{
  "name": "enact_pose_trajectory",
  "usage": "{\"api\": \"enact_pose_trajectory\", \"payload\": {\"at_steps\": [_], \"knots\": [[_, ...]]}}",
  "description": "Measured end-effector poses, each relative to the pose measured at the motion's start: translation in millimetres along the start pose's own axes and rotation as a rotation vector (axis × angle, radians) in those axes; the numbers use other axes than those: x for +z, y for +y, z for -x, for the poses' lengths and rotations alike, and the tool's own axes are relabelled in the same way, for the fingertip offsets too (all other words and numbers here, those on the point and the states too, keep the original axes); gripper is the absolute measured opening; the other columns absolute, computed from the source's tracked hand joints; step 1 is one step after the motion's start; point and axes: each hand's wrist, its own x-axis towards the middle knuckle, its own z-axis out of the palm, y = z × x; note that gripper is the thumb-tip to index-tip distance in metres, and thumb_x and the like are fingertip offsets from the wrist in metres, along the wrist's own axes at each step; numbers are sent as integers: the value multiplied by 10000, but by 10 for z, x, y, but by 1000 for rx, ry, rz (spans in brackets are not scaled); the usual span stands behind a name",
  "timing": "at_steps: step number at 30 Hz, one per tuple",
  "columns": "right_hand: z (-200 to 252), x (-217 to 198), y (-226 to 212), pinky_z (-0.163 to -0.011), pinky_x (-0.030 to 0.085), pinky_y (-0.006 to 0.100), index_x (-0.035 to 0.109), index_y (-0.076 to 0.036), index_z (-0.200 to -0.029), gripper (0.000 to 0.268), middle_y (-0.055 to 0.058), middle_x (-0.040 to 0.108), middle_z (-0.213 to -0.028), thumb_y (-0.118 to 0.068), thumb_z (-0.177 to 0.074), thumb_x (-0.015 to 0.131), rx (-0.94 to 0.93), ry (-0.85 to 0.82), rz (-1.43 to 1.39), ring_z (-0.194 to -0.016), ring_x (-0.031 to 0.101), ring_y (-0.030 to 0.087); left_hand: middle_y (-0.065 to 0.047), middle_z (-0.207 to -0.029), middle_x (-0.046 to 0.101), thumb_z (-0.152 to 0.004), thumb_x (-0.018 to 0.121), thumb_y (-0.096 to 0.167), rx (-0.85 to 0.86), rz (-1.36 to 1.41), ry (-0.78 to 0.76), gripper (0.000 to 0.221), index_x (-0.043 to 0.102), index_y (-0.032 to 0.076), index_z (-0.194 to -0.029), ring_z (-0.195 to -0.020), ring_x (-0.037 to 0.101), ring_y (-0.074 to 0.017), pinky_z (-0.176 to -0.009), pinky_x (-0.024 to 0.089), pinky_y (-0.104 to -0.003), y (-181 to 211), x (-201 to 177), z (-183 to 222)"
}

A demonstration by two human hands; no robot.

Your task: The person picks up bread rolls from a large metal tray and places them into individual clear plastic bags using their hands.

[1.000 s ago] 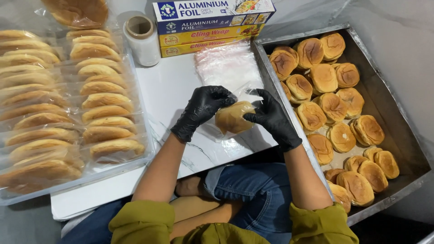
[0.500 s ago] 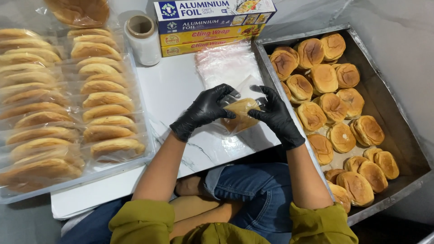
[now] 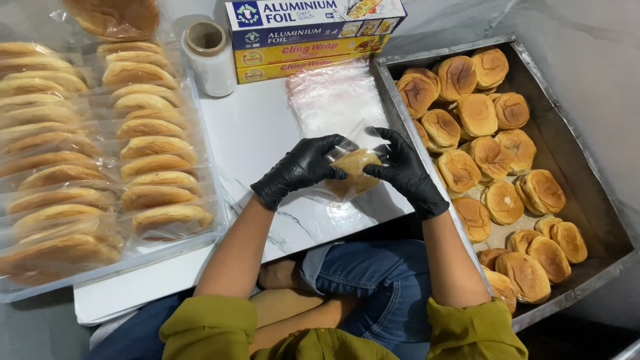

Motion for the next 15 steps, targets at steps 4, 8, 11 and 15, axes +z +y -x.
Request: {"api": "enact_pose_trajectory", "payload": {"at_steps": [4, 8, 11, 15], "knots": [[-88, -136, 322, -1074, 478, 361, 500, -52, -1434, 877, 88, 611, -1218, 40, -671, 923, -56, -13, -12, -1104, 582, 150, -178, -1190, 746, -735, 882, 241, 25, 18, -10, 615, 653, 183, -1303, -1186, 657, -419, -989, 507, -498, 179, -59, 102], [34, -71, 110, -1235, 200, 495, 438, -61, -1491, 846, 104, 506, -1490, -236, -782, 867, -171, -127, -31, -1445, 377, 203, -156, -1197, 743, -710, 904, 288, 48, -58, -90, 675, 647, 174, -1324, -1186, 656, -405, -1008, 514, -498, 76, -9, 59], [-39, -99, 247, -1052, 430, 384, 594, -40, -1252, 541, 66, 628, -1199, -123, -783, 850, -146, -20, -83, -1169, 571, 167, -147, -1188, 747, -707, 901, 324, 47, -123, -150, 684, 649, 177, -1326, -1178, 658, -405, -1004, 513, -498, 27, -4, 58], [-116, -196, 341, -793, 618, 301, 760, -13, -991, 235, 105, 753, -858, 45, -781, 849, -159, 127, 34, -836, 731, 146, -124, -1166, 759, -725, 865, 327, 44, -167, -184, 649, 652, 229, -1330, -1176, 655, -403, -1004, 518, -508, 105, -71, 100]]}}
